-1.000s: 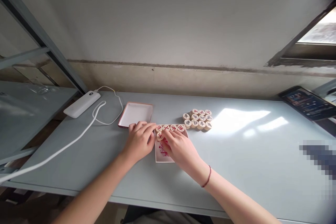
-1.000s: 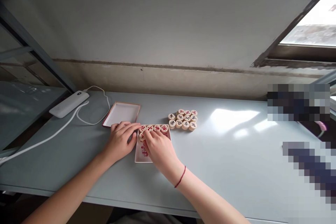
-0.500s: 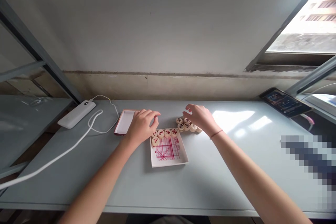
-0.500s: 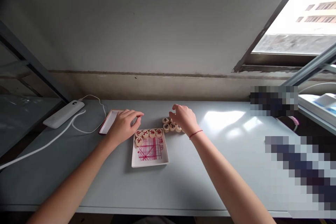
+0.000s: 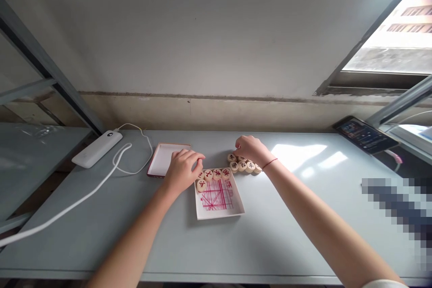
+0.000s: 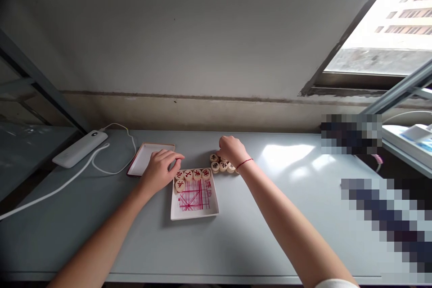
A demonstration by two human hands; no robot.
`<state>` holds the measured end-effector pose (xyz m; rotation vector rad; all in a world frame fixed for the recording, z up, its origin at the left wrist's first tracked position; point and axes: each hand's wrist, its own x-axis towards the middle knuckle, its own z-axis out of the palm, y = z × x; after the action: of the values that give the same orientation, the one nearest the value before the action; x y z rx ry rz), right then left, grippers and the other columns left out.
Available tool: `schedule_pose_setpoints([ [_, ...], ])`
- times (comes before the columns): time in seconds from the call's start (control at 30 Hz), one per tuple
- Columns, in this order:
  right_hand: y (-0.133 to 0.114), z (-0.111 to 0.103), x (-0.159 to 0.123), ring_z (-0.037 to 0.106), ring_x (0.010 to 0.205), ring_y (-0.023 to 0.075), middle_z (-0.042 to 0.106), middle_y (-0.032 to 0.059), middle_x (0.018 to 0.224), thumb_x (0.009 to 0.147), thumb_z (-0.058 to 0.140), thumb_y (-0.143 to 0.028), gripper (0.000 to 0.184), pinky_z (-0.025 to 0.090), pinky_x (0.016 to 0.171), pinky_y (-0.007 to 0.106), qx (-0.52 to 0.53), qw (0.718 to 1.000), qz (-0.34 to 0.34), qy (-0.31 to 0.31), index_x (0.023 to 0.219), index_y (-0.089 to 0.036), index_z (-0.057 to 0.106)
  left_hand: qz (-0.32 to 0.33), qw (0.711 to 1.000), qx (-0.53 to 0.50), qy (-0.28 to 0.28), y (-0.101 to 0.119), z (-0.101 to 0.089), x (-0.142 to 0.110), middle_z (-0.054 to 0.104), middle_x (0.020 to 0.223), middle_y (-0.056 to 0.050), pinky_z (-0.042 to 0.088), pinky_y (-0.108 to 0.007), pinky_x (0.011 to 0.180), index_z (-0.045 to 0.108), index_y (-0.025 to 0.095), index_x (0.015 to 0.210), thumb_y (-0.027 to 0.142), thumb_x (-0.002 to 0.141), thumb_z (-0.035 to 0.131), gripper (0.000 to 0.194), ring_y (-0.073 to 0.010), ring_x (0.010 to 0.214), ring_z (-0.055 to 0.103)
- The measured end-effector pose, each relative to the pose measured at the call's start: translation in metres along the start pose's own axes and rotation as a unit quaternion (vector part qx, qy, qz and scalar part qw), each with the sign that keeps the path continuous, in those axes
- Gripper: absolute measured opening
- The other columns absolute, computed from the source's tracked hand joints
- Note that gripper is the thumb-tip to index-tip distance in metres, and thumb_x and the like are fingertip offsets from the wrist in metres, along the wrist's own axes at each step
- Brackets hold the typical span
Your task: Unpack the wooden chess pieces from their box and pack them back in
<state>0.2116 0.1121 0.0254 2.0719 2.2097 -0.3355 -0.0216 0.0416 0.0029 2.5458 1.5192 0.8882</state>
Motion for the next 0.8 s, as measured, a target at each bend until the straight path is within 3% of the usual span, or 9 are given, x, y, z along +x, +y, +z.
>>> schedule_pose_setpoints([
  [0.17,-0.005,-0.005,-0.008,0.065,0.079,0.0253,0.070,0.0122,0.085,0.074,0.057,-0.018,0.022,0.042,0.060,0.029,0.009,1.000,-0.006,0.028,0.090,-0.016,0.071,0.005,1.000,-0.001,0.000,0.005,-0.001,-0.001,0.070,0.088,-0.001,0.041,-0.034,0.081,0.065,0.022,0.091,0.015,0.087,0.047,0.020,-0.0184,0.087,0.061],
  [0.27,-0.009,-0.006,-0.026,0.065,0.079,0.0209,0.071,0.0079,0.087,0.080,0.055,-0.025,0.021,0.046,0.067,0.029,0.142,0.982,-0.077,0.099,0.095,-0.019,0.069,0.027,0.999,-0.008,0.014,0.011,0.002,-0.003,0.068,0.100,-0.004,0.044,-0.037,0.084,0.061,0.021,0.107,0.020,0.090,0.050,0.021,-0.0208,0.095,0.060],
  [0.33,-0.013,-0.002,-0.043,0.065,0.076,0.0170,0.071,0.0060,0.090,0.081,0.058,-0.034,0.025,0.049,0.069,0.028,0.297,0.938,-0.144,0.107,0.099,-0.019,0.067,0.051,0.998,-0.020,0.025,0.016,0.004,-0.006,0.064,0.109,-0.007,0.046,-0.038,0.087,0.054,0.020,0.121,0.029,0.091,0.053,0.032,-0.0227,0.100,0.059],
  [0.4,-0.018,0.005,-0.059,0.065,0.074,0.0156,0.070,0.0060,0.090,0.081,0.059,-0.041,0.032,0.052,0.065,0.028,0.429,0.882,-0.187,0.053,0.104,-0.019,0.063,0.070,0.997,-0.034,0.030,0.021,0.008,-0.008,0.061,0.113,-0.009,0.048,-0.039,0.088,0.049,0.021,0.128,0.036,0.091,0.054,0.040,-0.0232,0.101,0.060],
  [0.47,-0.022,0.014,-0.072,0.065,0.074,0.0149,0.069,0.0062,0.091,0.081,0.060,-0.042,0.033,0.054,0.063,0.028,0.514,0.833,-0.206,0.015,0.103,-0.018,0.061,0.079,0.995,-0.048,0.025,0.026,0.010,-0.010,0.061,0.114,-0.008,0.050,-0.037,0.087,0.050,0.023,0.127,0.036,0.093,0.051,0.037,-0.0223,0.099,0.061],
  [0.53,-0.024,0.022,-0.079,0.065,0.076,0.0145,0.068,0.0062,0.092,0.081,0.062,-0.040,0.030,0.055,0.064,0.028,0.553,0.806,-0.209,0.012,0.101,-0.018,0.061,0.085,0.994,-0.066,0.014,0.029,0.012,-0.011,0.062,0.115,-0.007,0.051,-0.036,0.087,0.052,0.024,0.124,0.032,0.094,0.050,0.031,-0.0214,0.100,0.062],
  [0.67,-0.023,0.030,-0.082,0.066,0.077,0.0144,0.067,0.0054,0.092,0.081,0.064,-0.039,0.027,0.055,0.066,0.027,0.570,0.794,-0.212,0.013,0.099,-0.018,0.061,0.075,0.992,-0.105,-0.002,0.032,0.013,-0.011,0.064,0.112,-0.005,0.051,-0.033,0.087,0.052,0.023,0.116,0.020,0.091,0.052,0.025,-0.0202,0.100,0.062],
  [0.8,-0.018,0.032,-0.083,0.067,0.078,0.0146,0.068,0.0050,0.092,0.083,0.063,-0.040,0.027,0.055,0.067,0.027,0.559,0.802,-0.211,0.004,0.099,-0.018,0.062,0.061,0.991,-0.116,-0.002,0.033,0.013,-0.011,0.061,0.104,-0.005,0.052,-0.032,0.080,0.049,0.023,0.108,0.014,0.085,0.050,0.024,-0.0200,0.095,0.063],
])
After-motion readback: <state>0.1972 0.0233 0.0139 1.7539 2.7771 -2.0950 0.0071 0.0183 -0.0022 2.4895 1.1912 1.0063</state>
